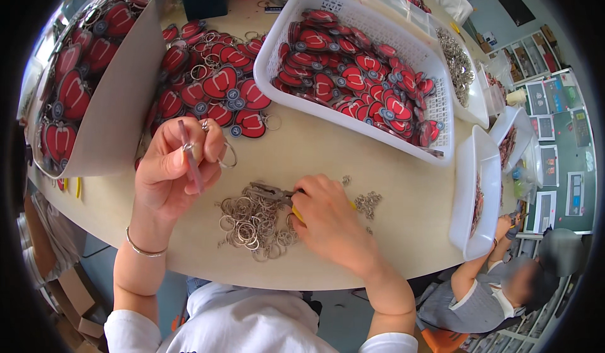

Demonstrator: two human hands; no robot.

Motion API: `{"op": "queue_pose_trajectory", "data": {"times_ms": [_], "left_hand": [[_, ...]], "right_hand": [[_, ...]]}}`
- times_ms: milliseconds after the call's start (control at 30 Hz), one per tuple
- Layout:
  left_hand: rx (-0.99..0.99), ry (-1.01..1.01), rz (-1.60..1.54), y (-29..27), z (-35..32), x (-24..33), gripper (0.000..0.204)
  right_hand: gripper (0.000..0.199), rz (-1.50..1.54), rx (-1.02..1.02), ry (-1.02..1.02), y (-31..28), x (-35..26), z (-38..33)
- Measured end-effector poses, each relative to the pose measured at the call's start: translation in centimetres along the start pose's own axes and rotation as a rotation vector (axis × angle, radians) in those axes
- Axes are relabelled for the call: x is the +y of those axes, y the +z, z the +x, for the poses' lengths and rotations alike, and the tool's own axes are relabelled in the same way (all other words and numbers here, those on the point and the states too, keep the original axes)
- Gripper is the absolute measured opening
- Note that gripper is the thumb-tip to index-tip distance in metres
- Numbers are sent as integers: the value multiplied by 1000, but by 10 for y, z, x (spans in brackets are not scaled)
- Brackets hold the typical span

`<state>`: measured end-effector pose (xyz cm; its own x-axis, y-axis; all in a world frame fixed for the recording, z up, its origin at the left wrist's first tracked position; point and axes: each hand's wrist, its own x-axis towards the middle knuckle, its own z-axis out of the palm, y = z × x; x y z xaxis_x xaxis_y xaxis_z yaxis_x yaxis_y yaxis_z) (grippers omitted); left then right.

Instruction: The person uses pliers to attach split rings and lobster clasps to heart-shaped keychain blanks. They repeatedly open the rings, link the components, and close them to form finished keychains, placing completed units into a pile on the table.

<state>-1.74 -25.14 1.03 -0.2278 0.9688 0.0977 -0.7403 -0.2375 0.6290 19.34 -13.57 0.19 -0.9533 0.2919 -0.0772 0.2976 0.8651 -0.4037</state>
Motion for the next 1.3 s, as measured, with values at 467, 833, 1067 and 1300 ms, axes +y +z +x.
{"op": "queue_pose_trajectory", "data": {"times_ms": [467,833,1067,1300], "left_hand": [[-36,-44,67,5,0,-6,24],[-49,-97,1,11,-3,-8,19],[-60,-92,-6,10,-5,-8,18],[-63,-98,-27,13,-5,-6,17]], "right_hand": [[10,1131,362,356,-42,-5,-12],[14,1766,280,192,-69,-29,-23],[12,1822,216,204,-76,-48,-27],[13,1818,273,182,-78,-53,-33]]}}
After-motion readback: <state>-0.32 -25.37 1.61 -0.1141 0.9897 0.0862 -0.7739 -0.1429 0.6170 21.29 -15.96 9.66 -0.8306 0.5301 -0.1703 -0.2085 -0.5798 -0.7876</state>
